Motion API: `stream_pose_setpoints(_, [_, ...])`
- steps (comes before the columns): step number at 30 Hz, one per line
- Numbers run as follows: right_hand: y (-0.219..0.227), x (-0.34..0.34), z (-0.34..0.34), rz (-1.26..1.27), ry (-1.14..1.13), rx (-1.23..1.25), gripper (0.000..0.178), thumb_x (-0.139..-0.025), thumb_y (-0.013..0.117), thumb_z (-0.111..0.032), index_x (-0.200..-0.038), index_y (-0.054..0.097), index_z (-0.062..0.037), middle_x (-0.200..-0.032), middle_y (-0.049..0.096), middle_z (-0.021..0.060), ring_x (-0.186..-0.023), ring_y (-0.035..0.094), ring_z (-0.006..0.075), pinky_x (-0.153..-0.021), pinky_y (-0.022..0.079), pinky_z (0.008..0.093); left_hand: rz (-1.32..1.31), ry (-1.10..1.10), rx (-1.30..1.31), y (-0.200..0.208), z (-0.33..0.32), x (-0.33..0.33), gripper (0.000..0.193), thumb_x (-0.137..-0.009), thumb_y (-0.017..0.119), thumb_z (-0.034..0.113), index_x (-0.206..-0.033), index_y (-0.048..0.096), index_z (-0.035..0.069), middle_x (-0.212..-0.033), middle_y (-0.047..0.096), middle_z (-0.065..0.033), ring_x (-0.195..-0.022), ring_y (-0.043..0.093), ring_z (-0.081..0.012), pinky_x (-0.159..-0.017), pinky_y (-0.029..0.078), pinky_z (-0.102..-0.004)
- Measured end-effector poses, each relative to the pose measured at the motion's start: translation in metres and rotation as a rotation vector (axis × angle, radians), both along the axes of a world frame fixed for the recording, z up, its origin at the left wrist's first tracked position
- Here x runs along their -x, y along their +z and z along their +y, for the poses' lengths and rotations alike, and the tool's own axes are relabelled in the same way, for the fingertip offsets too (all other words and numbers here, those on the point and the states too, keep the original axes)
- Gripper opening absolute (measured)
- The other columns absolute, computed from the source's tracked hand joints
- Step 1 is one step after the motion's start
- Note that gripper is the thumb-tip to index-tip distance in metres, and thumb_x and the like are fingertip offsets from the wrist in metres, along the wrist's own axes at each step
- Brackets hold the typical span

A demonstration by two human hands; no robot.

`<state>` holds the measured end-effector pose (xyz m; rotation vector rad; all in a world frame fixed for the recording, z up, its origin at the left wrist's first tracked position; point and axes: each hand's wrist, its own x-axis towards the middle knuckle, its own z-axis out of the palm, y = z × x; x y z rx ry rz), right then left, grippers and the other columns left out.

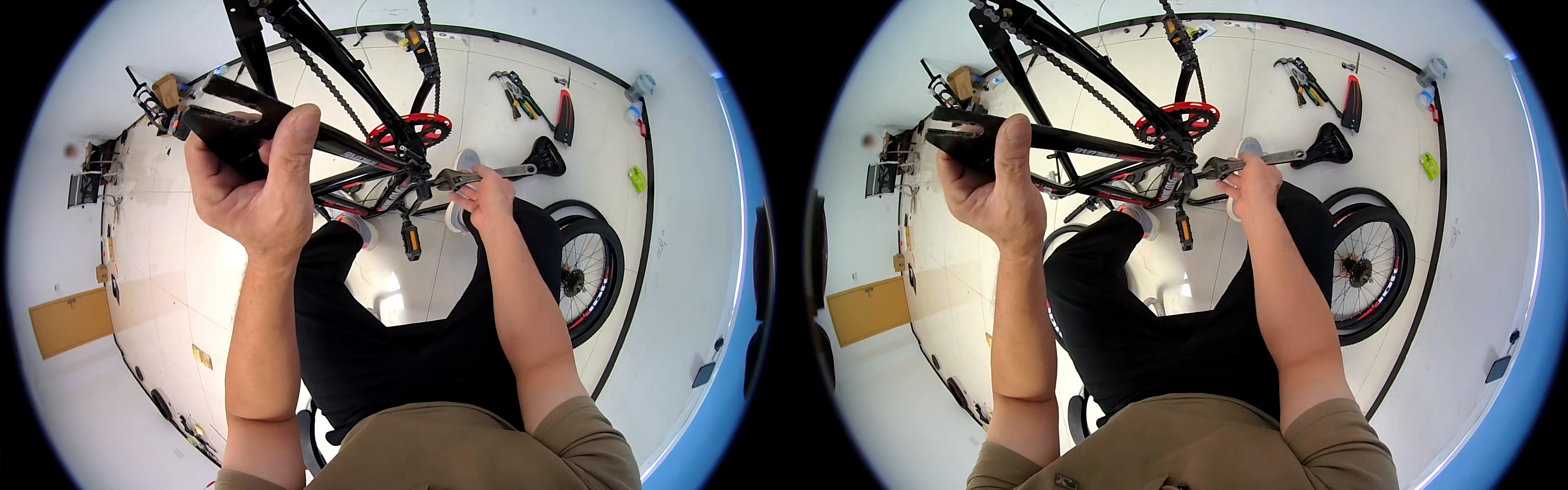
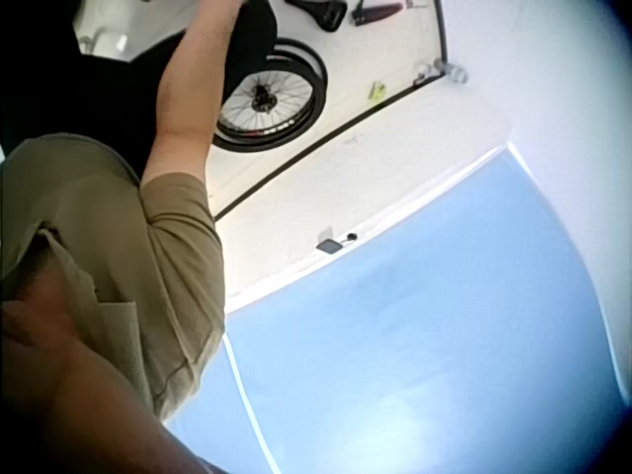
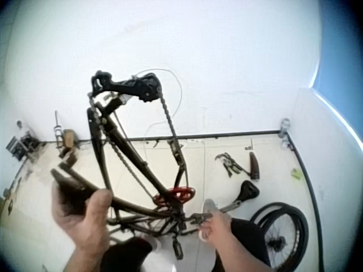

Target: The person installs a pedal onto the crank arm of a bicycle frame using a wrench. They tighten the pedal, then route and adjust the chain around the chainring and rear derailleur using pliers and a wrench.

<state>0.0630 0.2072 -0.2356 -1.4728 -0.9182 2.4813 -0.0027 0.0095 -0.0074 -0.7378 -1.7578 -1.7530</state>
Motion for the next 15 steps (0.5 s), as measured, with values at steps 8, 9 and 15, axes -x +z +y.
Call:
stream_pose_setpoints(8, [0.0046, -0.0084, 0.0068, 0.056, -0.043, 0.088, 0.026, -0.107, 0.046, -0.025, -0.114, 0.054, -0.0009, -0.118, 0.064, 0.0199, -0.106, 0.065, 0.0336, -0.103, 0.044, 0.0625, 0.012, 0.003, 0.018, 0.0002, -0.0017, 0.0031, 0.036, -0.08, 0.089, 0.004, -0.101, 0.059, 0.006, -0.087, 0.066, 0.0018, -0.07, 0.049, -0.001, -0.065, 0.043, -0.0141])
stream_pose_setpoints(9, [0.0056, -0.0089, 0.0071, 0.082, -0.061, 0.124, 0.024, -0.107, 0.046, -0.024, -0.11, 0.053, -0.0021, -0.117, 0.064, 0.0194, -0.106, 0.065, 0.0334, -0.103, 0.044, 0.0612, 0.017, 0.01, 0.022, -0.0004, -0.0022, 0.0033, 0.036, -0.08, 0.089, 0.004, -0.101, 0.059, 0.006, -0.087, 0.066, 0.0018, -0.07, 0.049, -0.001, -0.065, 0.043, -0.0141])
stream_pose_setpoints(15, [0.0046, -0.0066, 0.0111, 0.247, -0.119, 0.239, 0.017, -0.106, 0.049, -0.022, -0.1, 0.051, -0.0056, -0.095, 0.059, 0.0111, -0.087, 0.061, 0.0275, -0.094, 0.048, 0.0504, -0.038, -0.016, -0.01, 0.0016, 0.0011, -0.0007, 0.036, -0.079, 0.089, 0.003, -0.098, 0.059, 0.006, -0.087, 0.065, 0.0023, -0.069, 0.048, -0.001, -0.064, 0.044, -0.0147])
